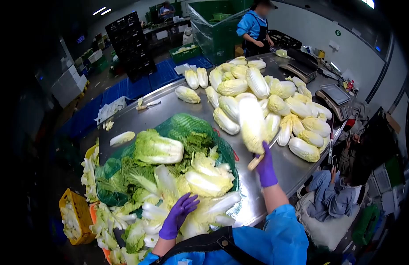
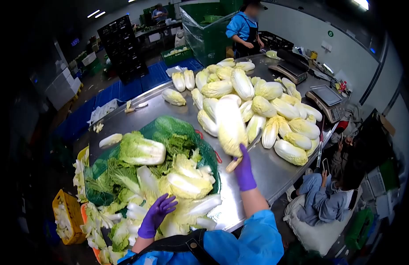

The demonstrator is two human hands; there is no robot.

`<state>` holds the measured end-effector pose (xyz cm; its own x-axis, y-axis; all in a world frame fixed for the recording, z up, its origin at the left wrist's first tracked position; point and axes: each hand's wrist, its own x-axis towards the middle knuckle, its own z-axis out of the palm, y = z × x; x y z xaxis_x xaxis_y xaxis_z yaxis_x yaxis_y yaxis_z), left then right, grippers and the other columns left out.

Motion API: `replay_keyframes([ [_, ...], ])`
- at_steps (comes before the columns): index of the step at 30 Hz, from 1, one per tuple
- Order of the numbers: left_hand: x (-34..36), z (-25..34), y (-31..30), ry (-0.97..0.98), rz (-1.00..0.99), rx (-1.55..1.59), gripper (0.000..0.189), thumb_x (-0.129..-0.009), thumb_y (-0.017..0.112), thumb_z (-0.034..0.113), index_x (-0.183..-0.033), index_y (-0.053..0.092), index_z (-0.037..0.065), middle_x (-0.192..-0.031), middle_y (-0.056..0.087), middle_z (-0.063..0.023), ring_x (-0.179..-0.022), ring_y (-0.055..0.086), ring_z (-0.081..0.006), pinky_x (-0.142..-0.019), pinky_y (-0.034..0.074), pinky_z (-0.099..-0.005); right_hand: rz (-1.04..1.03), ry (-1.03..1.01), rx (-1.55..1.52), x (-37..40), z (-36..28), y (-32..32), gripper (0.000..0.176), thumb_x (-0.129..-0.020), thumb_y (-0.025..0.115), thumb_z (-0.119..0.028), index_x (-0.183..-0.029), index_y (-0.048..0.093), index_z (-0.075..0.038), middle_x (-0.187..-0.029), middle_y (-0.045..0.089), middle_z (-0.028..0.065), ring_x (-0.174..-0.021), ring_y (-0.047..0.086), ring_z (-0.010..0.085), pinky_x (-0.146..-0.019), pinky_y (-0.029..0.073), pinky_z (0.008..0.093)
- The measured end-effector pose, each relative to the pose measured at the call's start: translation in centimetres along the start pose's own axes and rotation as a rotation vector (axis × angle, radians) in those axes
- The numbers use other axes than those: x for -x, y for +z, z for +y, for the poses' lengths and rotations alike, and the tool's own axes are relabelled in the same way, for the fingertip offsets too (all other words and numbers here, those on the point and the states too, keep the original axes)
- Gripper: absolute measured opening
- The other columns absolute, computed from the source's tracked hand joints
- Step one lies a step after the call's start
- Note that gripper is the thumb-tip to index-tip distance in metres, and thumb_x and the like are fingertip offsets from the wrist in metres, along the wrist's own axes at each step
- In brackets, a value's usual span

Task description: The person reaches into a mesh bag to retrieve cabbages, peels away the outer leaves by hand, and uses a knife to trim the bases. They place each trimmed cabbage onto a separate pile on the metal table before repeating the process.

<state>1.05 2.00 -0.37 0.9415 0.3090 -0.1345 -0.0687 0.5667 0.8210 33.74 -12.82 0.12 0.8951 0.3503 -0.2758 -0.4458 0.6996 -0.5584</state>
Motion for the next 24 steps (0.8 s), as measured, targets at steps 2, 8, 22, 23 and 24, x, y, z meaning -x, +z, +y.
replay_keyframes([
  [2, 0.0, -0.1, -0.1, -0.025, 0.040, 0.019, 0.077, -0.077, 0.061, 0.040, -0.134, 0.027, 0.001, -0.134, 0.036, -0.0227, -0.121, 0.040, -0.0332, -0.101, 0.032, -0.0426, -0.029, -0.145, 0.003, -6.3, -2.5, 0.3, 0.043, -0.076, 0.066, -0.025, -0.112, 0.052, -0.007, -0.096, 0.060, 0.0031, -0.074, 0.053, 0.0139, -0.066, 0.042, 0.0260],
  [8, -0.7, -0.3, -0.6, -0.016, 0.145, 0.067, 0.075, -0.077, 0.062, 0.039, -0.132, 0.030, 0.001, -0.132, 0.038, -0.0222, -0.120, 0.041, -0.0337, -0.101, 0.032, -0.0432, 0.106, -0.325, 0.102, -22.3, -8.4, 2.1, 0.050, -0.070, 0.074, -0.022, -0.111, 0.054, -0.002, -0.092, 0.060, 0.0067, -0.063, 0.055, 0.0192, -0.051, 0.043, 0.0290],
  [22, -0.5, -7.8, 1.6, 0.086, -0.201, -1.637, 0.091, -0.065, 0.069, 0.027, -0.140, 0.021, 0.010, -0.145, 0.016, -0.0140, -0.135, 0.013, -0.0305, -0.104, 0.016, -0.0554, -0.684, -0.010, 1.033, -6.5, 2.0, 8.2, 0.041, -0.085, 0.055, -0.029, -0.116, 0.055, -0.002, -0.099, 0.065, 0.0053, -0.046, 0.044, 0.0034, -0.047, 0.038, 0.0156],
  [23, 0.5, -8.4, 0.8, -0.034, -0.050, -1.673, 0.094, -0.062, 0.069, 0.026, -0.140, 0.019, 0.011, -0.146, 0.014, -0.0133, -0.135, 0.011, -0.0309, -0.101, 0.013, -0.0601, -0.798, 0.052, 1.086, -5.6, 3.7, 7.4, 0.037, -0.086, 0.054, -0.026, -0.115, 0.056, -0.004, -0.099, 0.065, 0.0029, -0.054, 0.048, 0.0028, -0.049, 0.037, 0.0151],
  [24, 1.4, -8.7, -0.4, -0.155, 0.099, -1.701, 0.098, -0.059, 0.070, 0.025, -0.141, 0.017, 0.012, -0.146, 0.012, -0.0127, -0.136, 0.008, -0.0313, -0.099, 0.011, -0.0647, -0.832, 0.205, 1.115, -2.9, 4.4, 8.5, 0.032, -0.085, 0.055, -0.023, -0.113, 0.058, -0.007, -0.101, 0.064, 0.0012, -0.062, 0.050, 0.0025, -0.052, 0.038, 0.0159],
])
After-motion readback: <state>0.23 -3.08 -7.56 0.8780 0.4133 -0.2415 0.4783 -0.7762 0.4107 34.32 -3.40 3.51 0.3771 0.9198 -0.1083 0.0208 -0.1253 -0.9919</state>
